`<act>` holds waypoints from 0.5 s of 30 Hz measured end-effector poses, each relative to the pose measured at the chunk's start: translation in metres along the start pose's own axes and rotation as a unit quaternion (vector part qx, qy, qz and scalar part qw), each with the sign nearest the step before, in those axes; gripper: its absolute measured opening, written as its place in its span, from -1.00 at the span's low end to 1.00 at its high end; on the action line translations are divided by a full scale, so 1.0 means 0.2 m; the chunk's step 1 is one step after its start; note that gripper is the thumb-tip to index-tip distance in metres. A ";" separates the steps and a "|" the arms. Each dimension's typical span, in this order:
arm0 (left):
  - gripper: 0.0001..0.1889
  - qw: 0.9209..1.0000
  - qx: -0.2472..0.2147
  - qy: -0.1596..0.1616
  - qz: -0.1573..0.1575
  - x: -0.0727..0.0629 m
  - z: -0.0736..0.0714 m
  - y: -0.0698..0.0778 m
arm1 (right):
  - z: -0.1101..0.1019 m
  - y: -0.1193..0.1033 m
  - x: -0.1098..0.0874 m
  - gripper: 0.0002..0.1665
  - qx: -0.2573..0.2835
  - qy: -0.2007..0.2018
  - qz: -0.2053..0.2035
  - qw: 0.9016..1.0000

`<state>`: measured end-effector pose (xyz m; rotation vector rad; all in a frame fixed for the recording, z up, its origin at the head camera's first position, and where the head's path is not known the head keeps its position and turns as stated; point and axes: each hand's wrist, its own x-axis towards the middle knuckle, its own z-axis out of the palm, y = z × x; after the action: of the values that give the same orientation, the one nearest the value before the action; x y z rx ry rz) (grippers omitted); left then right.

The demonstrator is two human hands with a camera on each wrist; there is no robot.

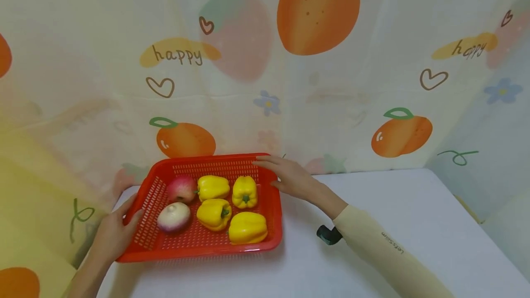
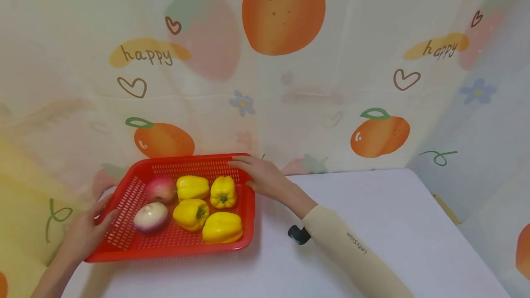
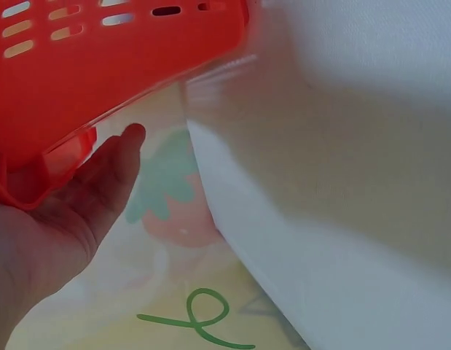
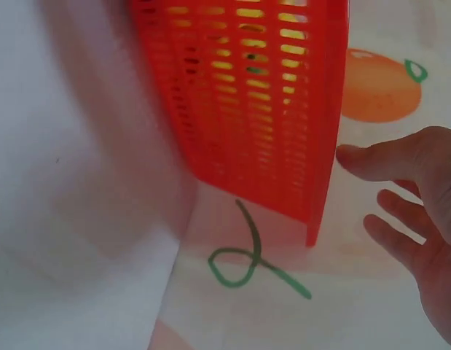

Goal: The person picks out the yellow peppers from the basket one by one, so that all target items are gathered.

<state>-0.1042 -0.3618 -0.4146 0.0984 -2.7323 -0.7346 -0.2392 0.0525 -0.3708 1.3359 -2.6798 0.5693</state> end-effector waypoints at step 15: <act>-0.42 0.995 -0.076 -0.028 -0.053 0.01 0.01 -0.02 | 0.17 -0.11 0.20 -0.26 -0.032 -0.127 -0.003 0.991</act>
<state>-0.1058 -0.3644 -0.4171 0.1914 -2.7289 -0.9870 -0.2430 -0.0032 -0.3866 1.4910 -2.8605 0.3273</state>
